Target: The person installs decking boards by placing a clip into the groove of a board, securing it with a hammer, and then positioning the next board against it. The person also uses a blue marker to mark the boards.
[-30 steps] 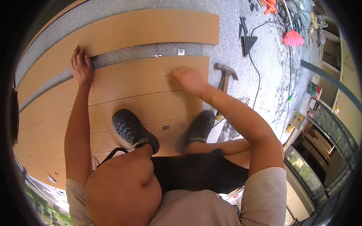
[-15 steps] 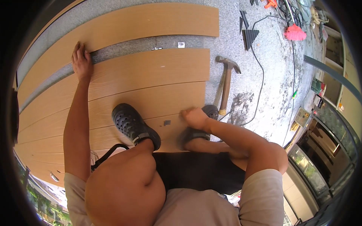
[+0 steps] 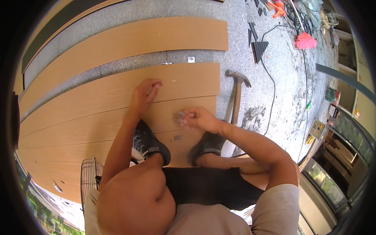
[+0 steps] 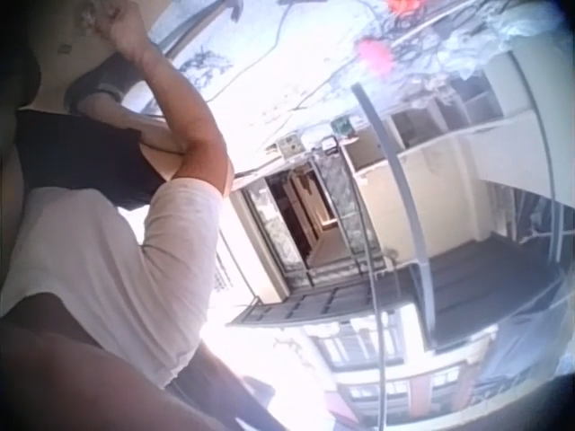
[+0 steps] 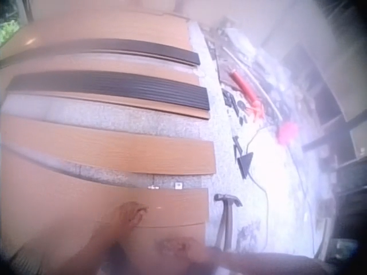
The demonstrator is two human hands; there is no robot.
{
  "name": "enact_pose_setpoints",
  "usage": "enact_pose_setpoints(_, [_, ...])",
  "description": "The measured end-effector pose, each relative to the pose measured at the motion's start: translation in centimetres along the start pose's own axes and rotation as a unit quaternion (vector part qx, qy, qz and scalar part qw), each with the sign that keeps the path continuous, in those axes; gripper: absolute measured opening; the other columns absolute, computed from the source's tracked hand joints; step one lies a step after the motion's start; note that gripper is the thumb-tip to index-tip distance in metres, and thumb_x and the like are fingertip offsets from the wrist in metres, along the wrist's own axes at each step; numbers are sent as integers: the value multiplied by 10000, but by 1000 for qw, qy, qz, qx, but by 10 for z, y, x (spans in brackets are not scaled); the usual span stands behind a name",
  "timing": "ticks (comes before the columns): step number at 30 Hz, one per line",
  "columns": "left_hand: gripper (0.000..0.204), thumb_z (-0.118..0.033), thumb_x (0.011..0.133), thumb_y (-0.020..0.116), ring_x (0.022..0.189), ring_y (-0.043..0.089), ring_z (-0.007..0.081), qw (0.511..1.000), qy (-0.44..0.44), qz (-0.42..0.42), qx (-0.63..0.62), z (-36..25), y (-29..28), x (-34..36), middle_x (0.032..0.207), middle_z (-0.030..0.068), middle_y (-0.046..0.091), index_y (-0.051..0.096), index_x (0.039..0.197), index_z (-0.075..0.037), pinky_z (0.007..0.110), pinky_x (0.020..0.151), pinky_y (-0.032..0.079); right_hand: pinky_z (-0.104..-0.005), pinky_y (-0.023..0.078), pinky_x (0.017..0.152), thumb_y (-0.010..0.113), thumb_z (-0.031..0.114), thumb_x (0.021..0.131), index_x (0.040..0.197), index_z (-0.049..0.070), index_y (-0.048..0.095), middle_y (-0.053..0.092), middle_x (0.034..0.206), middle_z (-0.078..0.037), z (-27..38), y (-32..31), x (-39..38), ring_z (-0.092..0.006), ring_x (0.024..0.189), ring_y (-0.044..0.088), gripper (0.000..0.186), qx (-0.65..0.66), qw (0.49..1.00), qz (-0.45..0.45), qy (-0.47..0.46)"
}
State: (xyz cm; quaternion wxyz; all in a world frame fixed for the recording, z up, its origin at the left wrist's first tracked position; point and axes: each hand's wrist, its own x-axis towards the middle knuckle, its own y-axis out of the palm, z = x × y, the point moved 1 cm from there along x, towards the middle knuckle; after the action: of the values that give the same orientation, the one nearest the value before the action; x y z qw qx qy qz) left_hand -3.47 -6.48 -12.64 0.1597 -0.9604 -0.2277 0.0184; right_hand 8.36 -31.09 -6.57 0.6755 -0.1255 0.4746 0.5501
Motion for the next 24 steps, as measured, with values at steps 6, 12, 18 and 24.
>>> enact_pose_setpoints(6, [200, -183, 1004, 623, 772, 634, 96, 924, -219, 160, -270, -30, 34, 4, 833, 26, 682, 688, 1038, 4, 275, 717, 514, -274, 535, 719, 663, 119, 982, 1074, 30, 611, 711, 963, -83, 24, -2, 13, -147, 805, 676, 138, 74, 997, 4, -25])
enact_pose_setpoints(12, [194, -212, 1017, 630, 769, 598, 80, 885, -251, 244, -306, -41, 27, 12, 848, -14, 649, 682, 1004, -25, 247, 739, 507, -287, 525, 754, 653, 128, 974, 1116, 16, 614, 703, 985, -84, 33, -9, 17, -151, 819, 658, 185, 88, 994, 25, -56])
enact_pose_setpoints(18, [160, -175, 982, 679, 815, 628, 101, 867, -244, 215, -377, -31, 21, 8, 897, 18, 683, 680, 1007, -17, 267, 772, 524, -277, 534, 755, 661, 86, 958, 1115, -12, 616, 696, 965, -76, 50, -2, 12, -138, 850, 656, 191, 52, 995, -28, -79])
enact_pose_setpoints(24, [88, -55, 955, 675, 901, 669, 158, 867, -213, 158, -422, -46, 7, 15, 982, 73, 698, 674, 1016, 9, 300, 829, 547, -262, 527, 737, 694, 50, 923, 1100, 12, 631, 681, 932, -50, 82, 9, -3, -116, 816, 637, 191, -158, 932, -241, -218])
